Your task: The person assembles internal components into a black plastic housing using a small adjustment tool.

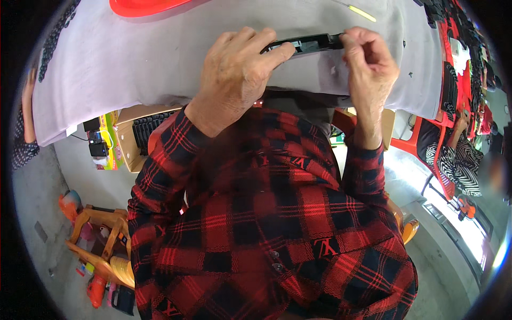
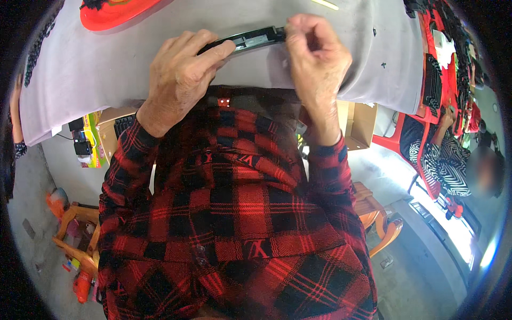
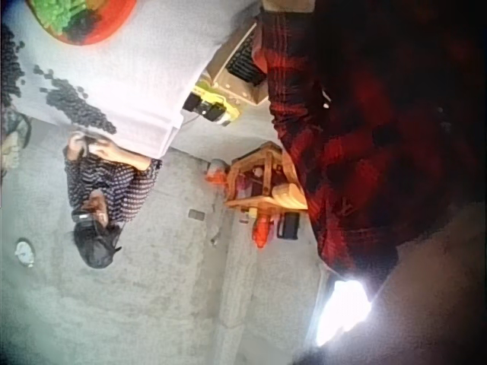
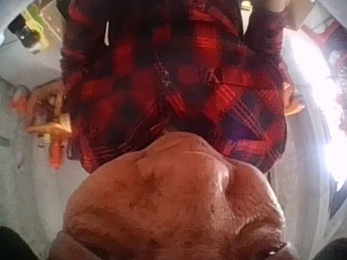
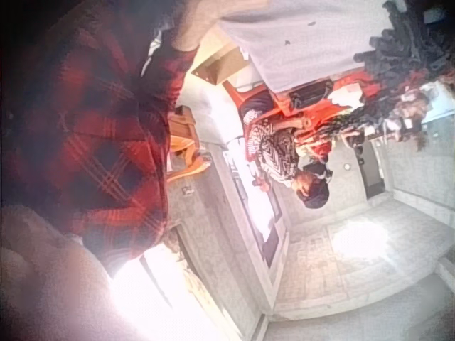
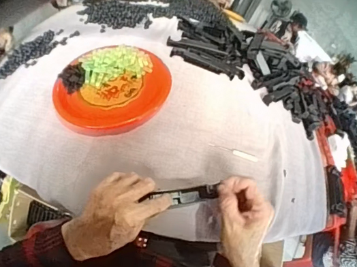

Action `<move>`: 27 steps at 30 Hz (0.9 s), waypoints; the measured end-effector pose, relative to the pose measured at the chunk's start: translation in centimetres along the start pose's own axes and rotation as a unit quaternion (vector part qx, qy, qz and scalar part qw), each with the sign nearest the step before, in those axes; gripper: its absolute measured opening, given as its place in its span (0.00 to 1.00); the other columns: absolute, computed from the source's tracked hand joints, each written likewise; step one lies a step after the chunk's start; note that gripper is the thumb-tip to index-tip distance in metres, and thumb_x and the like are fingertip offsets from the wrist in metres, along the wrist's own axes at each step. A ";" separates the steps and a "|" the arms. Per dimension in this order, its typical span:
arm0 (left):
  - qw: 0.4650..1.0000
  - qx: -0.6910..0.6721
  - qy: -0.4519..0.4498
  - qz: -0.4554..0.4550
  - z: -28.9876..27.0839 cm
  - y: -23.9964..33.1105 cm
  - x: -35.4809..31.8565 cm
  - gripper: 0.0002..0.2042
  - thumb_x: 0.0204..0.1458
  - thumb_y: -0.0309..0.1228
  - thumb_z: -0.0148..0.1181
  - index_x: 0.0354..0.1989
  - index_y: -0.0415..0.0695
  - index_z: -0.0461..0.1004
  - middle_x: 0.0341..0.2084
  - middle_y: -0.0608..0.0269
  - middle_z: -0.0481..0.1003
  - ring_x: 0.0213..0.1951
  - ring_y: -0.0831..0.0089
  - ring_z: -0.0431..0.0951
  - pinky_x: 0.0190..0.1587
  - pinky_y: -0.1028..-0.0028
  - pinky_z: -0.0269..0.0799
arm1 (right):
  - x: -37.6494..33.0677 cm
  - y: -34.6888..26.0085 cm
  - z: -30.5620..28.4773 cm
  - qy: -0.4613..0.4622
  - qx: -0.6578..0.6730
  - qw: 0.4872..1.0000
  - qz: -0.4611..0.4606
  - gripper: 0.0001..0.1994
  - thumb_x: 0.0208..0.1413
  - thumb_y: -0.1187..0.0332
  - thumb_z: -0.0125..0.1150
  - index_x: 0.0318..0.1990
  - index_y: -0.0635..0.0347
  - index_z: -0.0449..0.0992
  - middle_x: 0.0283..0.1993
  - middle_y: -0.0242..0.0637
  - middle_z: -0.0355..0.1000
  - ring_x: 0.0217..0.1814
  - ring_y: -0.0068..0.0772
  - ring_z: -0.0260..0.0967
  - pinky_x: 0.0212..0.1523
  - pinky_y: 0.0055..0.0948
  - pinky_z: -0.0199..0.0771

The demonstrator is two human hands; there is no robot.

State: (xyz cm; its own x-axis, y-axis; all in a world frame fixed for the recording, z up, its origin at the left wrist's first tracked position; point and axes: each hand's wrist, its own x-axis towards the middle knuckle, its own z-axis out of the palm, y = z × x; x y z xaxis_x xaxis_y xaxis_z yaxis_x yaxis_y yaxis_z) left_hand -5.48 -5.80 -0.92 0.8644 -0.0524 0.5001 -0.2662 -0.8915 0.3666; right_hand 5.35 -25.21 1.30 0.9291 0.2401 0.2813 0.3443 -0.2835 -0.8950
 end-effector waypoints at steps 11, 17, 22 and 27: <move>1.000 0.007 0.025 0.015 0.4 -0.1 0.2 0.11 0.48 0.27 0.66 0.40 0.52 0.81 0.32 0.72 0.73 0.36 0.70 0.75 0.40 0.69 0.69 | 8.5 2.8 -1.6 -0.116 -0.364 0.882 -0.276 0.04 0.53 0.75 0.61 0.36 0.60 0.77 0.34 0.44 0.72 0.41 0.52 0.71 0.44 0.45 0.72; 1.000 0.016 0.011 0.018 0.2 -0.1 0.3 0.12 0.47 0.27 0.67 0.42 0.53 0.82 0.34 0.72 0.74 0.37 0.69 0.75 0.41 0.67 0.69 | 9.3 4.0 -1.3 -0.131 -0.422 0.835 -0.329 0.05 0.51 0.75 0.60 0.36 0.58 0.77 0.32 0.41 0.72 0.39 0.49 0.72 0.43 0.43 0.72; 1.000 0.016 0.006 0.023 0.0 -0.2 0.4 0.13 0.47 0.27 0.67 0.43 0.53 0.82 0.33 0.71 0.73 0.37 0.69 0.75 0.40 0.67 0.69 | 10.4 3.4 -1.5 -0.180 -0.448 0.808 -0.337 0.06 0.48 0.75 0.60 0.35 0.58 0.76 0.32 0.41 0.72 0.39 0.49 0.72 0.43 0.43 0.72; 1.000 0.013 -0.003 0.009 0.2 -0.2 0.4 0.15 0.45 0.26 0.68 0.43 0.54 0.81 0.33 0.72 0.74 0.36 0.68 0.75 0.39 0.67 0.69 | 11.3 4.7 -1.6 -0.203 -0.376 0.846 -0.318 0.06 0.46 0.74 0.58 0.33 0.60 0.73 0.31 0.45 0.71 0.37 0.52 0.71 0.41 0.45 0.71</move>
State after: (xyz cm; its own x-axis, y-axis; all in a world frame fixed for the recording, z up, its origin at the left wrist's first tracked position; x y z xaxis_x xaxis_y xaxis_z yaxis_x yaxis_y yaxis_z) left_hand -5.02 -5.71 -0.96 0.8622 -0.0705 0.5016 -0.2704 -0.9015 0.3379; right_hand 17.63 -25.29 0.81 0.4530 0.8223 0.3444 0.8878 -0.4513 -0.0902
